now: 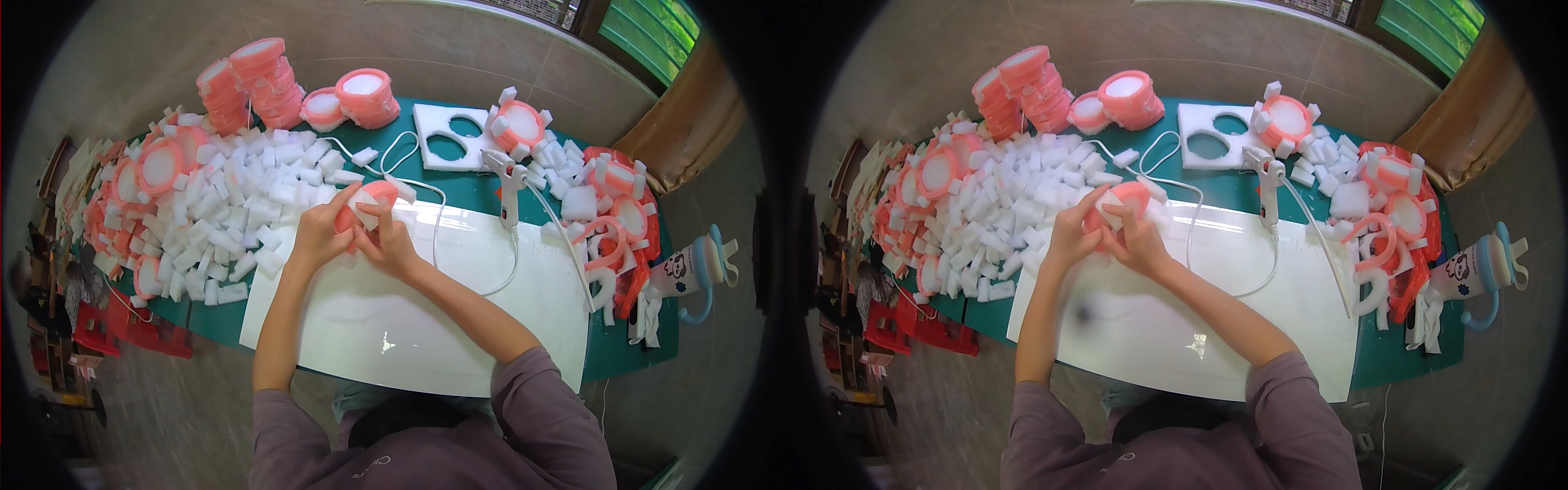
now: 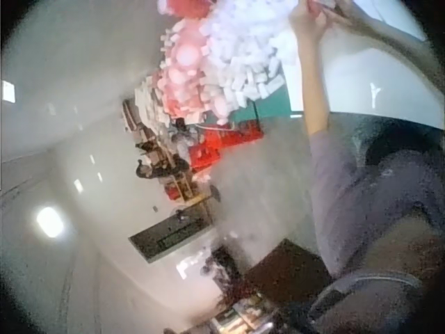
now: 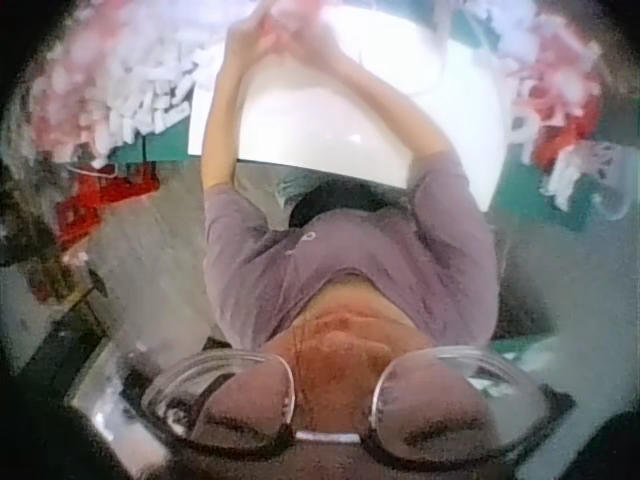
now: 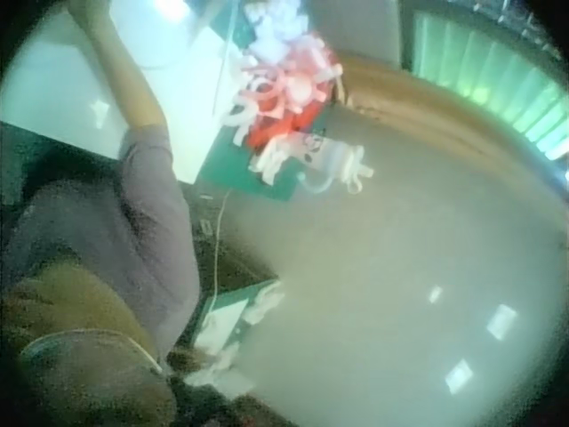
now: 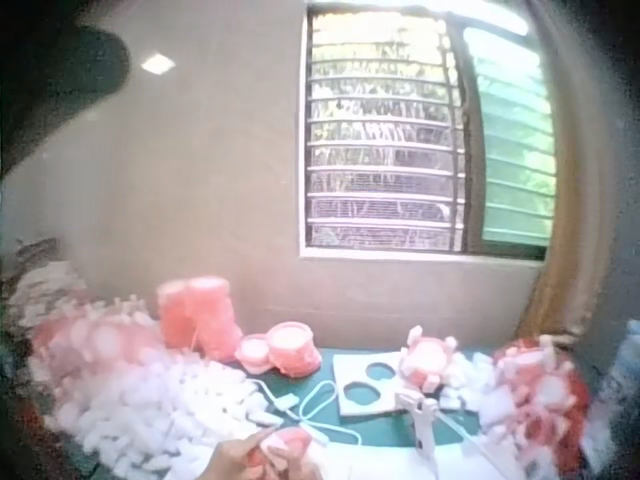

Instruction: Assembling pink plastic rings and white foam cylinders using a hot glue gun.

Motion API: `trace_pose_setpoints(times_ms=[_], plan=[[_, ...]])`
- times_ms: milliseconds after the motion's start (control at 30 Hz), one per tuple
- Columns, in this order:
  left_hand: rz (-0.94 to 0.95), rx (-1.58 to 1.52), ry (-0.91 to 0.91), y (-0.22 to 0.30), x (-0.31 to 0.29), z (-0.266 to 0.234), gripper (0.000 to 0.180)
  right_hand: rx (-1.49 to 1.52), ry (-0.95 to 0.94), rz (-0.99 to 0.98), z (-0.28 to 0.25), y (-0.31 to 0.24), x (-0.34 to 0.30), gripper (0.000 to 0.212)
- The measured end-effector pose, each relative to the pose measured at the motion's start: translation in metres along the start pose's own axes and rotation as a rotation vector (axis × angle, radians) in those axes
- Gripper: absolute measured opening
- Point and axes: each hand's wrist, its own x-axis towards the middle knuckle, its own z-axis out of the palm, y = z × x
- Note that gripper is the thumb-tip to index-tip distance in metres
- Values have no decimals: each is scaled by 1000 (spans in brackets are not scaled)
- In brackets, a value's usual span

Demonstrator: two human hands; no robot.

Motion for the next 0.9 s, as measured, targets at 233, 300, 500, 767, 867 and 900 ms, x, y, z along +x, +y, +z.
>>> trace_pose_setpoints(times_ms=[233,300,500,767,867,900], plan=[[-6,0,2,-3,-1,2,64,14,-5,4,-1,-1,1,38],[-9,6,-4,-2,-1,1,64,11,3,-3,0,-1,0,38],[-3,-2,-2,-1,-1,0,64,2,19,-20,-1,-2,1,38],[14,-1,11,0,0,1,65,5,9,-8,0,-1,0,39],[23,-2,14,0,0,0,65,15,-4,12,0,1,-1,38],[19,-4,7,0,0,0,65,7,0,6,0,1,-1,38]])
